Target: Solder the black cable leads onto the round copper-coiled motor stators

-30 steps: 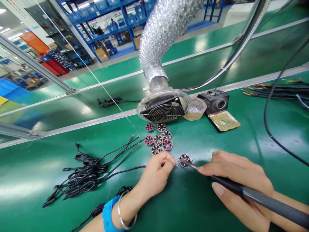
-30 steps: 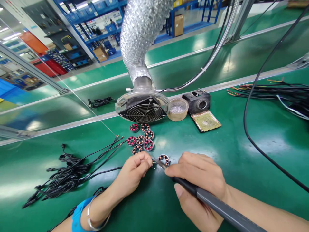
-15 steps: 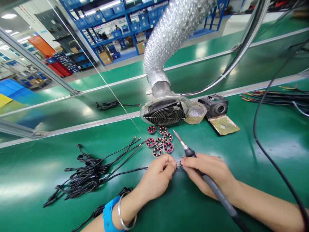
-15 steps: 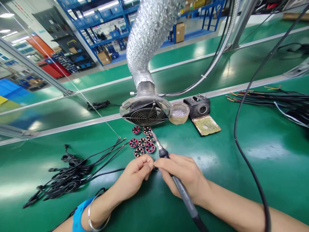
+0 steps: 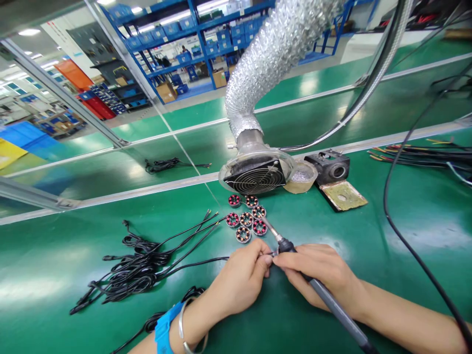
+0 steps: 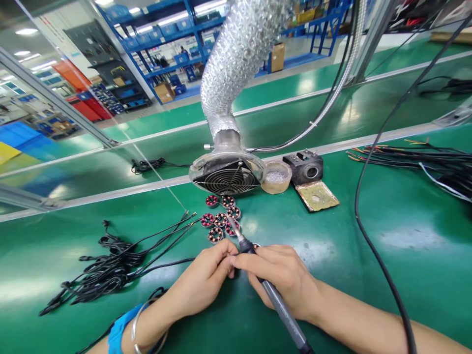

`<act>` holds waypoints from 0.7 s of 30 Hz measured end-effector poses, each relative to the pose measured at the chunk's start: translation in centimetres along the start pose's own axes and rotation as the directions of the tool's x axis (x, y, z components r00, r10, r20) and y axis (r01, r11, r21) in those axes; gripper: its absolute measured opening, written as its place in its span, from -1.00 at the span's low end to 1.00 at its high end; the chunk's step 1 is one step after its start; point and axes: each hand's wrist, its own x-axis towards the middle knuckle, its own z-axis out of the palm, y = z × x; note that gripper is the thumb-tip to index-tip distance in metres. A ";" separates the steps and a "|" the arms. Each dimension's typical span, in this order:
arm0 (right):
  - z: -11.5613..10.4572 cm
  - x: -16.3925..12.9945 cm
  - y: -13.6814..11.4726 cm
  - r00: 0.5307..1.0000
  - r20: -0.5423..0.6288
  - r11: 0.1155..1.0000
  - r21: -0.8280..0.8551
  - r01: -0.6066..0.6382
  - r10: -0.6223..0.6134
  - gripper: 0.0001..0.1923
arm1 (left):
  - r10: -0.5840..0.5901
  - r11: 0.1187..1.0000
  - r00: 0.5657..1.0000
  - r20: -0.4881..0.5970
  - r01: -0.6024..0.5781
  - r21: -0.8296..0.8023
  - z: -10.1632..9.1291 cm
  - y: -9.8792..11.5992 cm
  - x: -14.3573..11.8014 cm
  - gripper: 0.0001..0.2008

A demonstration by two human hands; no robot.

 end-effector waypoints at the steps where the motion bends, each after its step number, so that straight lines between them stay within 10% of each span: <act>1: 0.0 -0.1 0.0 1.000 -0.006 1.000 -0.012 0.008 -0.008 -0.65 | -0.006 0.999 1.000 -0.003 0.006 -0.040 0.1 -0.1 0.0 -0.82; 12: 0.1 -1.0 0.1 0.996 0.068 0.991 -0.120 0.057 -0.049 -0.69 | -0.192 0.808 0.973 0.129 0.231 -0.541 1.3 -1.2 1.0 -0.80; 21: -0.4 -0.4 0.1 0.997 0.021 0.998 -0.009 -0.068 0.069 -0.68 | -0.266 0.759 0.955 0.130 0.291 -0.583 1.4 -0.6 1.2 -0.80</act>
